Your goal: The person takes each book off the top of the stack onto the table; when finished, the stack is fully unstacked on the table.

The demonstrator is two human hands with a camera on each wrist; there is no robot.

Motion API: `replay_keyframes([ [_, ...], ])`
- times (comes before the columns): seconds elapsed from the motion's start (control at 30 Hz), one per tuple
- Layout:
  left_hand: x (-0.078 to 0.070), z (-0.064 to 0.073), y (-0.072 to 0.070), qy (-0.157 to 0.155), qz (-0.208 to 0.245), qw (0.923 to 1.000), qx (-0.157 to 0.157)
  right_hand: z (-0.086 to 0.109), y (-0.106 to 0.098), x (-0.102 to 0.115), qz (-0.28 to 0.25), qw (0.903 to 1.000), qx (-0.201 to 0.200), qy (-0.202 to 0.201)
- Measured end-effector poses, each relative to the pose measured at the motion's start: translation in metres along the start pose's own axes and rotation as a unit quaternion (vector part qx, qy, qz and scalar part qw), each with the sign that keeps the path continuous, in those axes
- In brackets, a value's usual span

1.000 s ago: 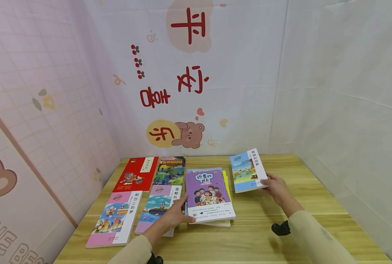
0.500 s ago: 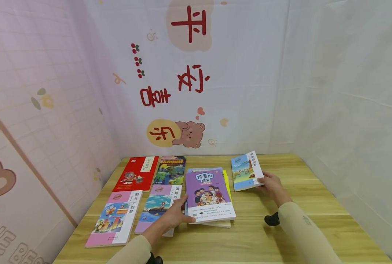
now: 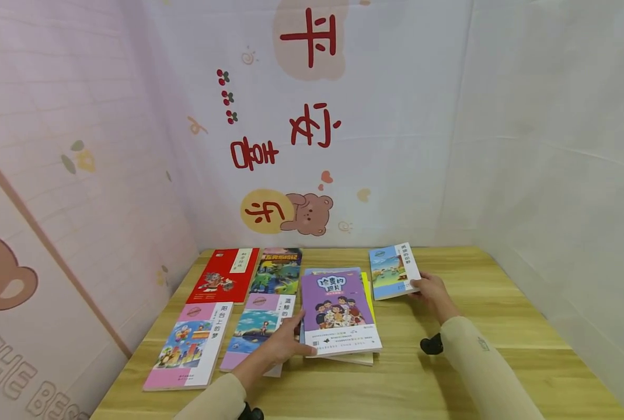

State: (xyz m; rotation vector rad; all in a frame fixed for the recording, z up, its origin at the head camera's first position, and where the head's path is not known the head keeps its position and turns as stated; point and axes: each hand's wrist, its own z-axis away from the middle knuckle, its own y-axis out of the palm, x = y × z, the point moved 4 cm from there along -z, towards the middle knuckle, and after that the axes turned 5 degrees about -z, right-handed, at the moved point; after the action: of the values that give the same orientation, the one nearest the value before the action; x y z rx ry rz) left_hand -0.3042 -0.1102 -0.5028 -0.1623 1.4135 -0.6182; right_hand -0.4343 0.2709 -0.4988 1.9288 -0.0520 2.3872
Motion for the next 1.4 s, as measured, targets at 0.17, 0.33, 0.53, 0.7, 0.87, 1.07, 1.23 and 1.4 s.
replay_keyframes([
  [0.17, 0.0, -0.001, 0.004, 0.004, 0.005, 1.0, 0.002, -0.001, -0.004, -0.001, 0.032, 0.9994, 0.009, 0.005],
  [0.33, 0.002, -0.002, 0.004, 0.002, 0.001, 1.0, -0.004, 0.005, -0.007, 0.004, 0.138, 0.9899, 0.028, -0.014],
  [0.53, 0.001, 0.0, 0.0, 0.001, -0.008, 1.0, -0.004, 0.014, 0.001, 0.011, 0.172, 0.9836, 0.033, -0.042],
  [0.7, 0.0, 0.0, 0.0, 0.012, 0.001, 0.9999, 0.003, 0.021, 0.018, 0.011, 0.163, 0.983, 0.055, -0.064],
  [0.87, -0.001, 0.001, 0.0, 0.013, 0.008, 0.9999, 0.003, 0.037, 0.042, 0.006, 0.117, 0.9843, 0.101, -0.085],
  [1.07, -0.001, 0.0, 0.0, 0.014, 0.012, 0.9998, 0.004, 0.064, 0.064, 0.0, 0.117, 0.9787, 0.141, -0.093],
  [1.23, 0.001, -0.002, 0.001, 0.008, 0.008, 0.9999, 0.003, 0.084, 0.074, -0.008, 0.121, 0.9749, 0.16, -0.096],
  [1.4, 0.002, -0.002, 0.001, 0.002, 0.002, 1.0, 0.003, 0.1, 0.078, -0.017, 0.126, 0.9739, 0.164, -0.093],
])
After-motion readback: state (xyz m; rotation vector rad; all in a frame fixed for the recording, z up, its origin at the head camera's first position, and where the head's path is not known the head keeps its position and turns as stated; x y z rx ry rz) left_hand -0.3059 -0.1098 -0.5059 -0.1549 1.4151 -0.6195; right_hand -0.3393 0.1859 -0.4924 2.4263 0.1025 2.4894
